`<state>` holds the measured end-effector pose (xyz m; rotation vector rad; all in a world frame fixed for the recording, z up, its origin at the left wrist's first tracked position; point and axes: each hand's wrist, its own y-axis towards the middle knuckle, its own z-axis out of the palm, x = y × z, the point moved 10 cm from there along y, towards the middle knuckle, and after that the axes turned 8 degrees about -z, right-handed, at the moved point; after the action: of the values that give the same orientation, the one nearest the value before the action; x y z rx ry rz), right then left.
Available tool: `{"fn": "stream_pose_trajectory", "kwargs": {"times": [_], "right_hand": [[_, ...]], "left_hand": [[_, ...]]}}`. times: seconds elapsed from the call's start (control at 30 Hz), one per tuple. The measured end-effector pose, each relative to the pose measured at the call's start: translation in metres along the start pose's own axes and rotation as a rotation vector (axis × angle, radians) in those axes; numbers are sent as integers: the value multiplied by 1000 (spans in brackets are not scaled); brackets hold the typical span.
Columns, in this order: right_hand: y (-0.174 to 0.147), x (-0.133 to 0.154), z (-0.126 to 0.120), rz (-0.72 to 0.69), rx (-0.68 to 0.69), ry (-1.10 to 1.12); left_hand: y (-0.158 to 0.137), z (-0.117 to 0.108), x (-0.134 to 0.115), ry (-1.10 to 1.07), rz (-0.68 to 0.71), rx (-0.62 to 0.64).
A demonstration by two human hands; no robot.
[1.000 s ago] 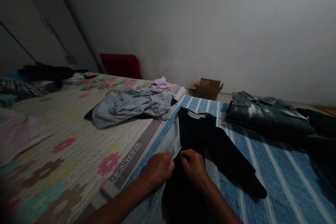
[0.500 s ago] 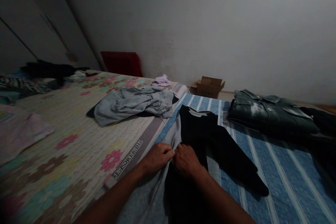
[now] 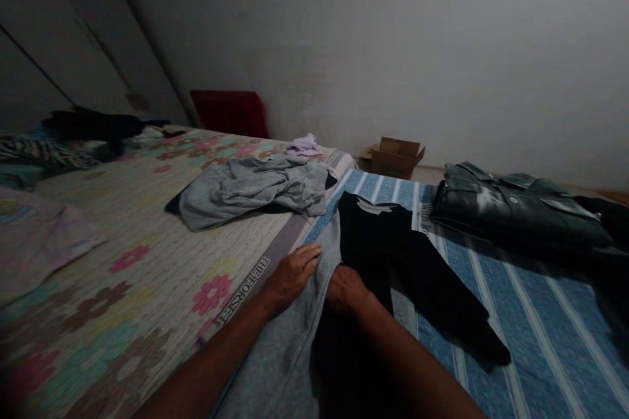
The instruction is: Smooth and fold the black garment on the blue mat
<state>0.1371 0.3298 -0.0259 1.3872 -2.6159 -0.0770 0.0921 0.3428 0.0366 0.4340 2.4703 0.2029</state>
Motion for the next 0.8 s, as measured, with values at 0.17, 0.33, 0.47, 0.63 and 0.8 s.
{"fn": "stream_pose_trajectory", "kwargs": {"times": [0.17,0.33,0.47,0.63,0.8], "right_hand": [[4,9,0,-71,-58,-23],[3,32,-17,-177,-149,-25],[-3,54,-37,-239,-190,20],[-14,78,-41,-224,-137,115],[-29,118,-44,-336,-95,228]], "left_hand": [[-3,18,2,-38,6,108],[-4,32,3,26,-23,234],[-5,42,3,81,-47,332],[-5,46,0,125,-63,372],[-2,60,7,192,-91,436]]}}
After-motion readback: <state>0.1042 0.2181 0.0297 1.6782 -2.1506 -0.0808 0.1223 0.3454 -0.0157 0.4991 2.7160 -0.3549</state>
